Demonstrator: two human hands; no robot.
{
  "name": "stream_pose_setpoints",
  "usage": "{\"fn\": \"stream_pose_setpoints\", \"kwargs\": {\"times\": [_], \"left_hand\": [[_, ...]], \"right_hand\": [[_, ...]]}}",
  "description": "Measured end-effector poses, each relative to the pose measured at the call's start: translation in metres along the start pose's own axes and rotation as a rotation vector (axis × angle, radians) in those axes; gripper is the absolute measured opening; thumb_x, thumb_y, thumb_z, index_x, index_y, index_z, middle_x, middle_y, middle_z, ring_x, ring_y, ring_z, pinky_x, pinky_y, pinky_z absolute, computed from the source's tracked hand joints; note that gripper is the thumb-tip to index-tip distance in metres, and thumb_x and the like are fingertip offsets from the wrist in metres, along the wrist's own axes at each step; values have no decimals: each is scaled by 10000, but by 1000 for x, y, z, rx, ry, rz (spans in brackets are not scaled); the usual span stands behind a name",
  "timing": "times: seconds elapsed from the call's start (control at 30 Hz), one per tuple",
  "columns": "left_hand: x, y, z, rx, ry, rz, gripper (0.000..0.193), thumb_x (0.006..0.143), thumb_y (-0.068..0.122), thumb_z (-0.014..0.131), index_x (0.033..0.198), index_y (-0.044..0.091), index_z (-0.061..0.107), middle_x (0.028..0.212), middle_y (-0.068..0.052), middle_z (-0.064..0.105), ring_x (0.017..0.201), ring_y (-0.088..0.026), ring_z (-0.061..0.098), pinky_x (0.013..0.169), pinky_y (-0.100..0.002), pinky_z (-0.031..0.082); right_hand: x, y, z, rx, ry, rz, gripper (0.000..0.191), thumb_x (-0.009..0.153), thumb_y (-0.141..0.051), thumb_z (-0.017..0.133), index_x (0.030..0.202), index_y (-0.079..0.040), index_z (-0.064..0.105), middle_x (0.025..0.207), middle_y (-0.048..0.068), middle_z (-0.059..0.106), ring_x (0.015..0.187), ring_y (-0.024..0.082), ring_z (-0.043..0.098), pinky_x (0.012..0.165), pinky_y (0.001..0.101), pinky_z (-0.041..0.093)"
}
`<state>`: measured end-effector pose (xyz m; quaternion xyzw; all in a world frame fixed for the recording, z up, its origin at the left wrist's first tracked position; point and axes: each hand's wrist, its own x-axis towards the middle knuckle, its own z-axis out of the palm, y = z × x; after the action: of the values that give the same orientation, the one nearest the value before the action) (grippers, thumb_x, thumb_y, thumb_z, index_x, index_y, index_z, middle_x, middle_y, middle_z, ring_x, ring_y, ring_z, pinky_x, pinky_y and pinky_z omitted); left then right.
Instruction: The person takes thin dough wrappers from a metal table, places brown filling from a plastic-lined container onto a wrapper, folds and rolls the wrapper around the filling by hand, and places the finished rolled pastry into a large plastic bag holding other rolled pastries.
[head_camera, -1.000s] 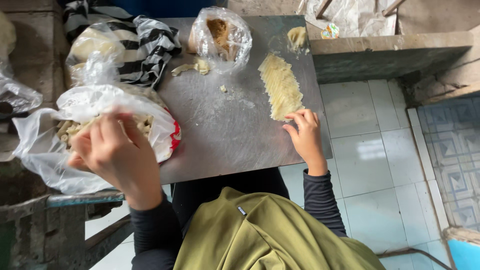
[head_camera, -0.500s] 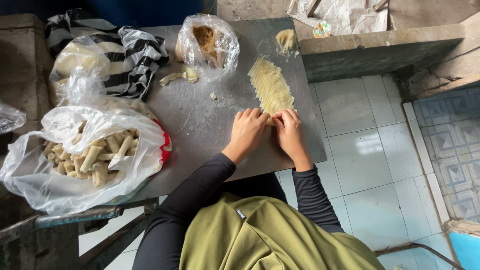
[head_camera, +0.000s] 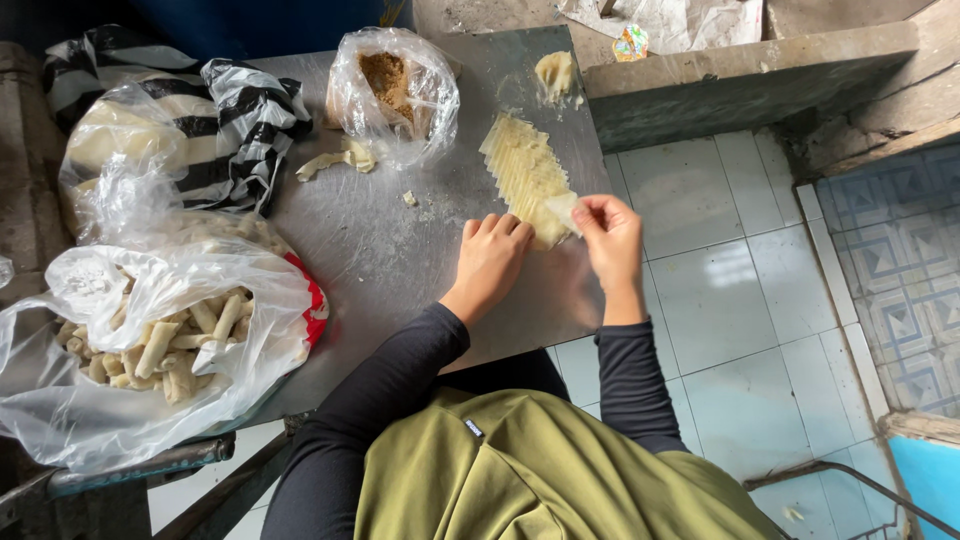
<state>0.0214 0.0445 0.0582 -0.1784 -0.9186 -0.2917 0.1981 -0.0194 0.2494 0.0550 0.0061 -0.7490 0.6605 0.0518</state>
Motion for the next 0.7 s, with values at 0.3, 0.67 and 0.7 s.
{"fn": "stream_pose_setpoints", "kwargs": {"times": [0.3, 0.67, 0.7], "left_hand": [[-9, -23, -24, -422, 94, -280, 115, 973, 110, 662, 1064, 64, 717, 1005, -116, 722, 874, -281, 704, 764, -380, 556], [-20, -92, -70, -894, 131, -816, 267, 1045, 201, 568, 1101, -27, 696, 830, -99, 762, 710, -113, 733, 647, -263, 600], [-20, -91, -69, -922, 121, -839, 279, 1054, 216, 564, 1096, -24, 700, 815, -93, 766, 706, -108, 732, 652, -263, 600]], "right_hand": [[22, -40, 25, 125, -56, -59, 114, 986, -65, 724, 1076, 5, 718, 934, -15, 717, 815, 36, 626, 760, 208, 508], [2, -53, 129, -528, -218, -547, 56, 937, -38, 747, 978, -48, 711, 919, 44, 679, 829, 171, 645, 746, 300, 503], [-5, -54, 136, -657, -275, -644, 89, 892, -32, 748, 966, -67, 713, 936, 49, 679, 863, 210, 652, 767, 335, 500]]}}
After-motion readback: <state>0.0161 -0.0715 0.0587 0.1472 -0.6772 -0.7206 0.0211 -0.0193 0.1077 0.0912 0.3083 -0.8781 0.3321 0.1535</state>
